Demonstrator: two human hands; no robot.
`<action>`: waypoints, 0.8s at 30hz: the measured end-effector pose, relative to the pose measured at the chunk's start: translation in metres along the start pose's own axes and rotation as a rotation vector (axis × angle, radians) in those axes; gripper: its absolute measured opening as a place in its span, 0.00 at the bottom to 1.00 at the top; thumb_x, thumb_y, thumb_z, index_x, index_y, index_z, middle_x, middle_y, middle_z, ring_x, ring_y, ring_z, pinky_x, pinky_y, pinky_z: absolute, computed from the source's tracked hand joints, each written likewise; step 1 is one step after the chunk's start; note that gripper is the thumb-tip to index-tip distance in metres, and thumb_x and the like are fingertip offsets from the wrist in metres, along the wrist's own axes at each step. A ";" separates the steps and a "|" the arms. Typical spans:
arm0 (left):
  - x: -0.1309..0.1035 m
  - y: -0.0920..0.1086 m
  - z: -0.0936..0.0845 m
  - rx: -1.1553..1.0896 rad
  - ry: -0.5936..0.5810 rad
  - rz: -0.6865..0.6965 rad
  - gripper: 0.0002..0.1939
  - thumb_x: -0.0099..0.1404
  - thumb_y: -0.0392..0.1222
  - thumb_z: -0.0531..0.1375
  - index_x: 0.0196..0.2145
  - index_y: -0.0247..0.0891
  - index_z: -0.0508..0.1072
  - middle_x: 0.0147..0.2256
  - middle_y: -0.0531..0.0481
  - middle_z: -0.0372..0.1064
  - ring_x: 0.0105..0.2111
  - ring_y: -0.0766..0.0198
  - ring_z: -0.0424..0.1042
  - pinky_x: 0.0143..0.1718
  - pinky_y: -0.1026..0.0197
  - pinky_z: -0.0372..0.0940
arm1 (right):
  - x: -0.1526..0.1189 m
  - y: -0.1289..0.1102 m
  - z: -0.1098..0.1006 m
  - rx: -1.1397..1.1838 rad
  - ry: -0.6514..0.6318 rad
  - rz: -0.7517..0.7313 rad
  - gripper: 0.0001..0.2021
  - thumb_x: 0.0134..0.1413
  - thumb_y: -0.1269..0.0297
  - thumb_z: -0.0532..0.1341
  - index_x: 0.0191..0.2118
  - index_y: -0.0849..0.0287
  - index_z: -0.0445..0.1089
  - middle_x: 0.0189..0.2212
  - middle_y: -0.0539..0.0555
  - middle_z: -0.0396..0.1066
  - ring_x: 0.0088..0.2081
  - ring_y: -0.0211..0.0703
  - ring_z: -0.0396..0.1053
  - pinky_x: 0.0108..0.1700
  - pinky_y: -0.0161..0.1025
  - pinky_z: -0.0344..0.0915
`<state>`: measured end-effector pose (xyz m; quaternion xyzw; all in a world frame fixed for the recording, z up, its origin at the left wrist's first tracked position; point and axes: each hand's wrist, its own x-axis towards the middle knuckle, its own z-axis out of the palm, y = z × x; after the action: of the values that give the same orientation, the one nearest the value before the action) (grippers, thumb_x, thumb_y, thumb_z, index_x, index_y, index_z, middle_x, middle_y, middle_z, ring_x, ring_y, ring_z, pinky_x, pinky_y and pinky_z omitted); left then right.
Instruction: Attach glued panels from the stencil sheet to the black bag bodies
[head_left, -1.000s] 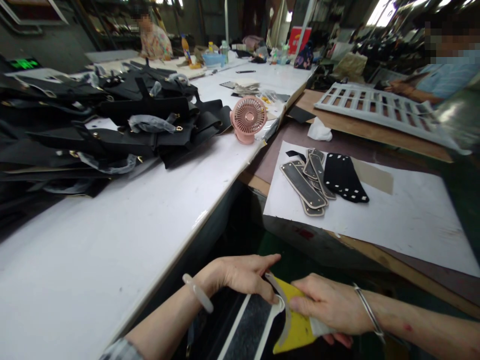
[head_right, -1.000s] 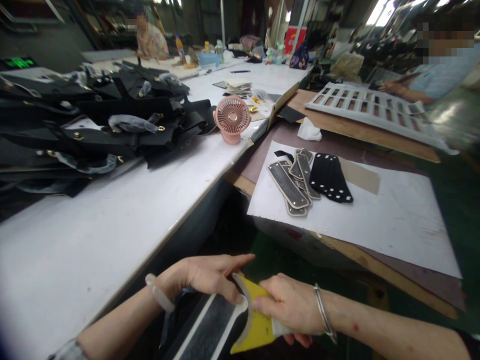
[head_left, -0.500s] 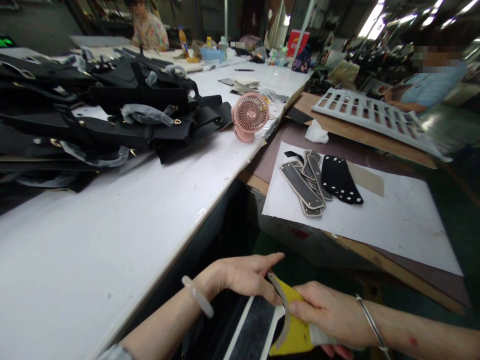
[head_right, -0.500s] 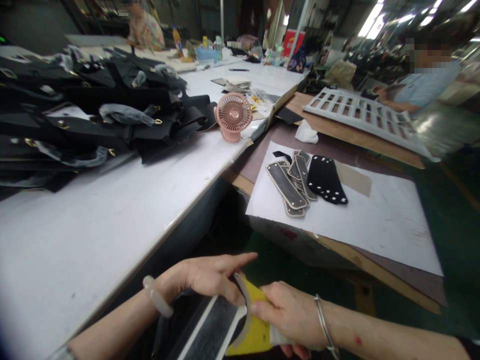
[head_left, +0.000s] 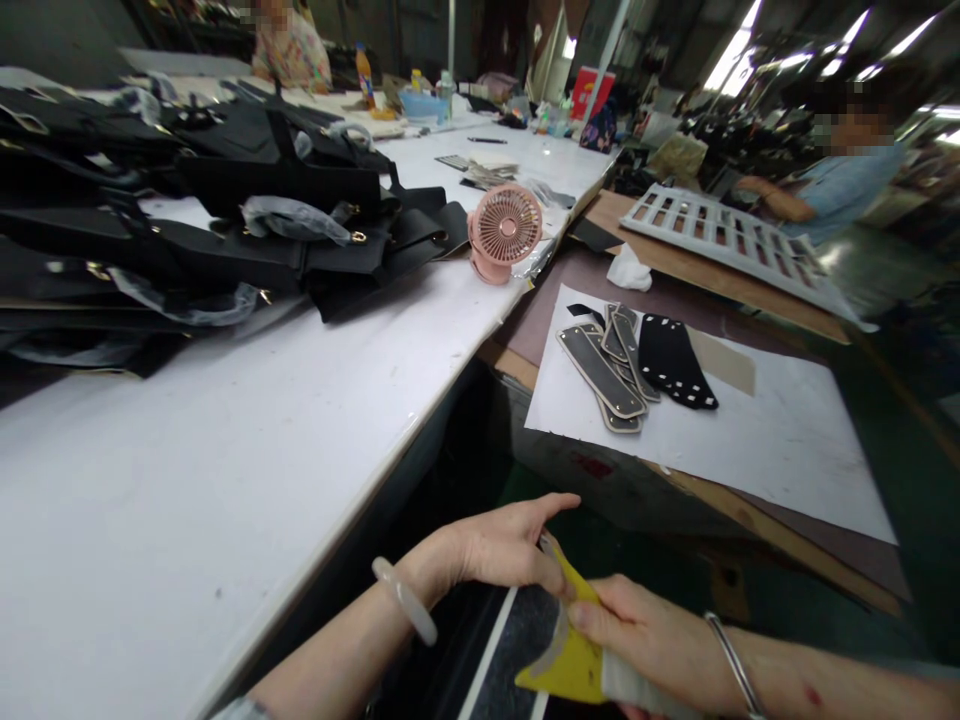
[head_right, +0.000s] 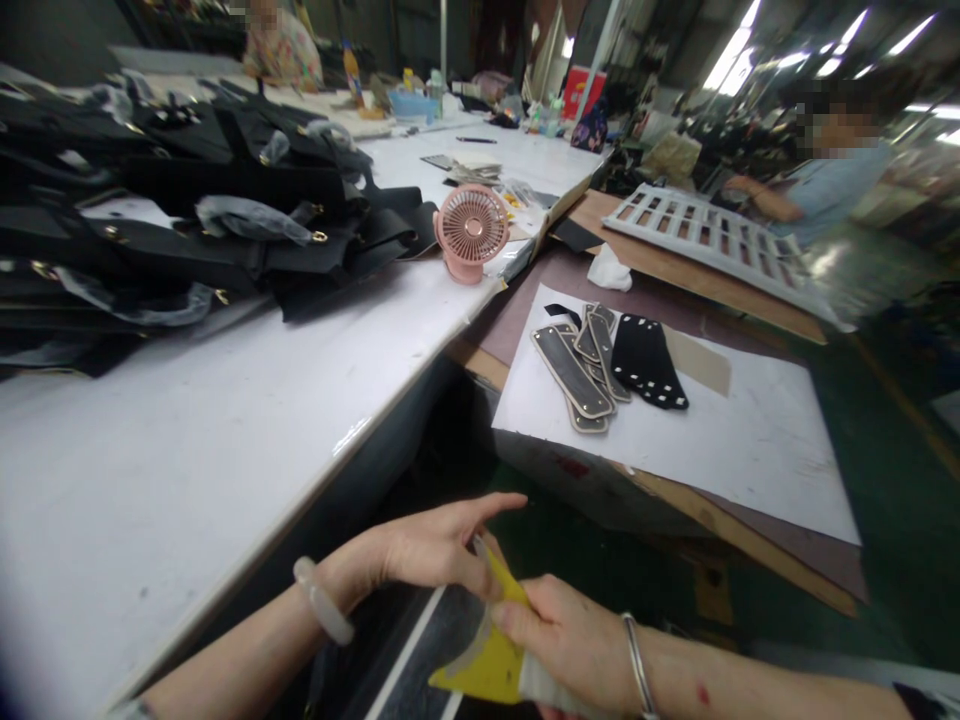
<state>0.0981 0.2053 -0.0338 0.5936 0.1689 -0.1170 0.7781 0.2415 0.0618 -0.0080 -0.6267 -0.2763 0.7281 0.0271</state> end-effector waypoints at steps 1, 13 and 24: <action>0.000 0.000 0.001 0.017 0.020 0.011 0.55 0.49 0.38 0.68 0.69 0.40 0.46 0.31 0.50 0.73 0.28 0.62 0.69 0.29 0.62 0.63 | 0.001 0.001 0.002 0.022 -0.010 -0.009 0.22 0.65 0.44 0.46 0.44 0.60 0.60 0.12 0.46 0.63 0.08 0.33 0.57 0.12 0.25 0.55; -0.064 -0.013 0.032 -0.157 0.516 0.111 0.30 0.67 0.61 0.55 0.57 0.35 0.67 0.53 0.43 0.72 0.51 0.54 0.71 0.54 0.55 0.64 | 0.025 0.012 0.056 0.192 0.258 -0.099 0.33 0.64 0.37 0.44 0.27 0.63 0.68 0.11 0.53 0.63 0.10 0.32 0.56 0.12 0.26 0.50; -0.069 -0.029 0.060 -0.004 0.677 0.074 0.33 0.69 0.61 0.51 0.62 0.35 0.65 0.60 0.43 0.66 0.58 0.53 0.66 0.63 0.51 0.55 | -0.012 0.057 0.043 0.272 0.303 -0.464 0.38 0.49 0.26 0.53 0.30 0.64 0.72 0.19 0.48 0.61 0.22 0.34 0.61 0.28 0.32 0.59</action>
<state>0.0318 0.1384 -0.0171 0.6028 0.3964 0.1155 0.6828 0.2220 -0.0067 -0.0190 -0.6387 -0.3050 0.6311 0.3173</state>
